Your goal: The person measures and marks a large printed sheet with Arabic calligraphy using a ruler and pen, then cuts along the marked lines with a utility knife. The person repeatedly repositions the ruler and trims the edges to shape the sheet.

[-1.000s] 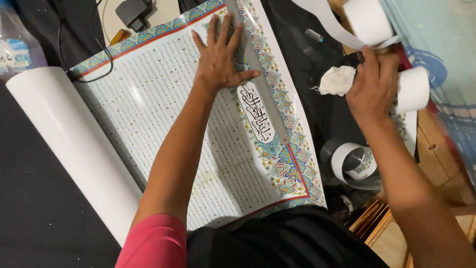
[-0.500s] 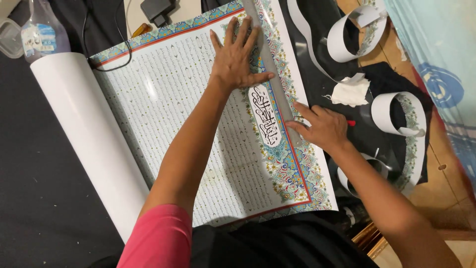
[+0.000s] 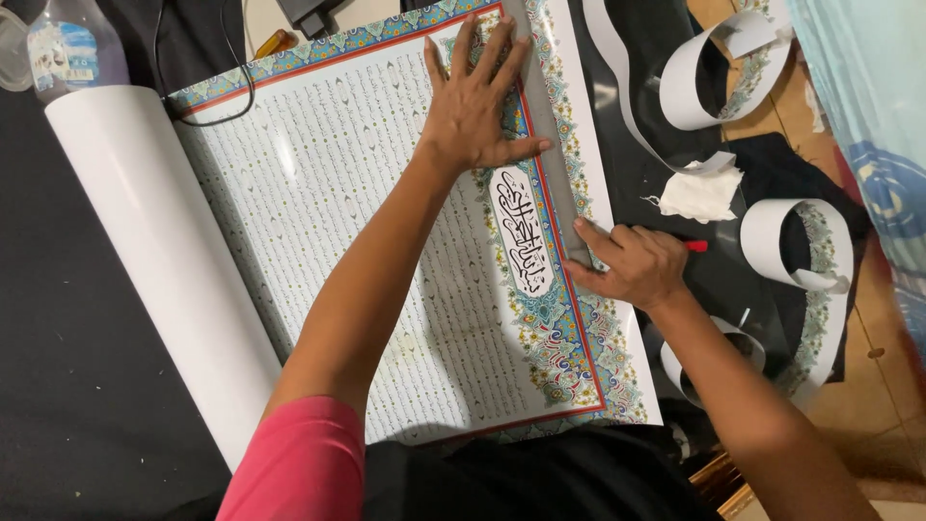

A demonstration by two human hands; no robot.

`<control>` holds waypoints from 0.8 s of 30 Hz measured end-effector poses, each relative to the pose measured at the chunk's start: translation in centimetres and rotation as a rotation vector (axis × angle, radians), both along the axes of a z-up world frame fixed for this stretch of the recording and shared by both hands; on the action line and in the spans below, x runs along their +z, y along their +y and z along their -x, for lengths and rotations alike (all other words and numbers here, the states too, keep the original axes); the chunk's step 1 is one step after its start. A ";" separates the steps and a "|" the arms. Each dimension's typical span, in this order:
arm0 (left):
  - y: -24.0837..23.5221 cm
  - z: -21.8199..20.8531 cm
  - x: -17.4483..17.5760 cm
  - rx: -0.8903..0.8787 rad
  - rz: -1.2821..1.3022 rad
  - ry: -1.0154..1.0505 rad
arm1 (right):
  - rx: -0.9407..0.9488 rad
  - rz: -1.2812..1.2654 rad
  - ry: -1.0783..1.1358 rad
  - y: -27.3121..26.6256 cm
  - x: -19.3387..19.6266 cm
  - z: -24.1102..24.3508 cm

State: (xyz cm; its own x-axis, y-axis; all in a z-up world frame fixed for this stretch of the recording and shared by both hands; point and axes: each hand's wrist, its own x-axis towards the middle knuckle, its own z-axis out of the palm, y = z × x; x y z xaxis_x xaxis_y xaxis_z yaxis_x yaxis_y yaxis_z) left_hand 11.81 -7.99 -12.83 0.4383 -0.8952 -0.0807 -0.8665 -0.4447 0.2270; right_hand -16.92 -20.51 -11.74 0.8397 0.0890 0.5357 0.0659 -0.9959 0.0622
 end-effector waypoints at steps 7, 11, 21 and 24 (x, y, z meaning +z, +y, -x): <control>0.2 -0.2 -1.2 0.002 0.175 0.008 | 0.073 -0.100 0.027 -0.5 -0.3 0.5; 0.0 -0.2 -0.9 0.000 0.103 -0.012 | 0.090 -0.109 0.032 -0.7 -0.5 0.5; -1.2 -0.6 -0.3 0.010 0.016 -0.033 | 0.032 -0.094 0.069 -3.1 -0.9 -0.2; -2.1 -1.4 -0.3 0.067 0.055 -0.080 | 0.040 -0.053 0.067 -4.2 0.0 -1.1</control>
